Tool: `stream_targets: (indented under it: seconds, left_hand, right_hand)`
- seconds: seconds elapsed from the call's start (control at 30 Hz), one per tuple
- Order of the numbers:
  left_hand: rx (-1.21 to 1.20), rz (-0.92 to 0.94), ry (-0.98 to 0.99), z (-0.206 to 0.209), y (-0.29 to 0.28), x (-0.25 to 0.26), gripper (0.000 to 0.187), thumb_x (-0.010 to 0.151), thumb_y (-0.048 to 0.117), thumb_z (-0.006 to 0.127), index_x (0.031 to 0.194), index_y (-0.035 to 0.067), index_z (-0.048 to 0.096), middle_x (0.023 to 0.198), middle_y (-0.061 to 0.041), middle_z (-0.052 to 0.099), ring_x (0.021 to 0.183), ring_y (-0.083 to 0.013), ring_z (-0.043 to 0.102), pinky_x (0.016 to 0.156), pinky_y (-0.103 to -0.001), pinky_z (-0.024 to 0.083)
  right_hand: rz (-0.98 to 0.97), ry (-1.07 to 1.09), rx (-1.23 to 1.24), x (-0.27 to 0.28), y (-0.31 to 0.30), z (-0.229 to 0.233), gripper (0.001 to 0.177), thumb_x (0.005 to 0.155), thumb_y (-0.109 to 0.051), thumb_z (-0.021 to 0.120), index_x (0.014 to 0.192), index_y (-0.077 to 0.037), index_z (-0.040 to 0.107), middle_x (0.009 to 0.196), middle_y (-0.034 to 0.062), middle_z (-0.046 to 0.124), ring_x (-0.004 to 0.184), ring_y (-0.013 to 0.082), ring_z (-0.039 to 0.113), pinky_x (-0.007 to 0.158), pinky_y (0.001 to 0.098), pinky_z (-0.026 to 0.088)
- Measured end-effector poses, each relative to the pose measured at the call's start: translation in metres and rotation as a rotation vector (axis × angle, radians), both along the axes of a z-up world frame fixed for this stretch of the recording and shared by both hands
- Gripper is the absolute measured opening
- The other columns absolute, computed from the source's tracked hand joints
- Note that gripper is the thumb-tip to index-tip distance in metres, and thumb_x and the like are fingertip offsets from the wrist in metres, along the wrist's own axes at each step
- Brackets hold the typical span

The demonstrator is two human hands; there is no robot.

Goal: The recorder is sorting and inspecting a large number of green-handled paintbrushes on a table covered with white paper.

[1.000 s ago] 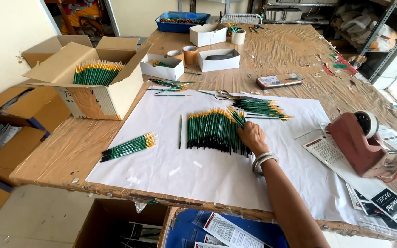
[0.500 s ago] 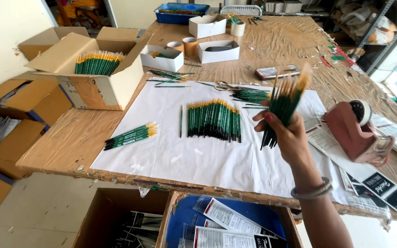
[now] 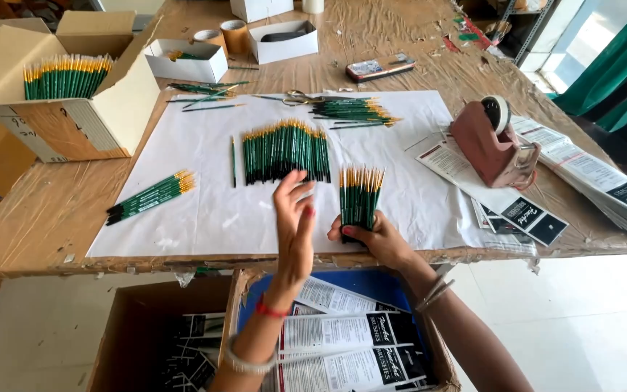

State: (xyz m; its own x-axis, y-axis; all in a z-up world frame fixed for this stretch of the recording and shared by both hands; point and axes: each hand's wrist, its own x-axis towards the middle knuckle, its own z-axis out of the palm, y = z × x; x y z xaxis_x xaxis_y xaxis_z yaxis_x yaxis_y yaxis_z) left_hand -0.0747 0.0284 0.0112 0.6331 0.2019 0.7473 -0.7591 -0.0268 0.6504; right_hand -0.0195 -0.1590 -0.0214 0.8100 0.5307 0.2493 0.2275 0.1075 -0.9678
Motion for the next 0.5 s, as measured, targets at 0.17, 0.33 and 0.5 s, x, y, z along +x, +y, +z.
stream_targets:
  seconds: [0.17,0.33,0.5]
  left_hand:
    - [0.260,-0.490,0.461,-0.018,0.007,0.065,0.058,0.101,0.039,0.058,0.147,0.005,0.049,0.128,-0.014,0.058,0.111,-0.0195,0.058,0.088,-0.039,0.050]
    - [0.382,-0.615,0.391,-0.049,-0.001,0.081,0.016,0.103,0.015,0.070,0.104,0.000,0.073,0.083,-0.001,0.073,0.074,-0.0060,0.064,0.064,-0.025,0.055]
    - [0.412,-0.478,0.335,-0.036,-0.005,0.068,0.011,0.096,0.012,0.074,0.098,0.001,0.075,0.080,-0.001,0.075,0.071,-0.0046,0.066,0.062,-0.025,0.056]
  right_hand:
    - [-0.005,0.165,0.028,0.020,-0.001,-0.029,0.013,0.096,-0.002,0.065,0.107,-0.001,0.073,0.097,0.0050,0.078,0.090,0.0119,0.071,0.084,0.0280,0.058]
    - [-0.065,0.098,0.046,0.035,-0.009,-0.058,0.011,0.095,0.001,0.072,0.105,0.001,0.073,0.094,0.0032,0.075,0.085,0.0103,0.067,0.076,0.0287,0.058]
    - [-0.088,0.148,0.018,0.027,-0.004,-0.056,0.019,0.095,-0.001,0.068,0.114,-0.002,0.070,0.102,0.0029,0.074,0.094,0.0101,0.067,0.082,0.0275,0.058]
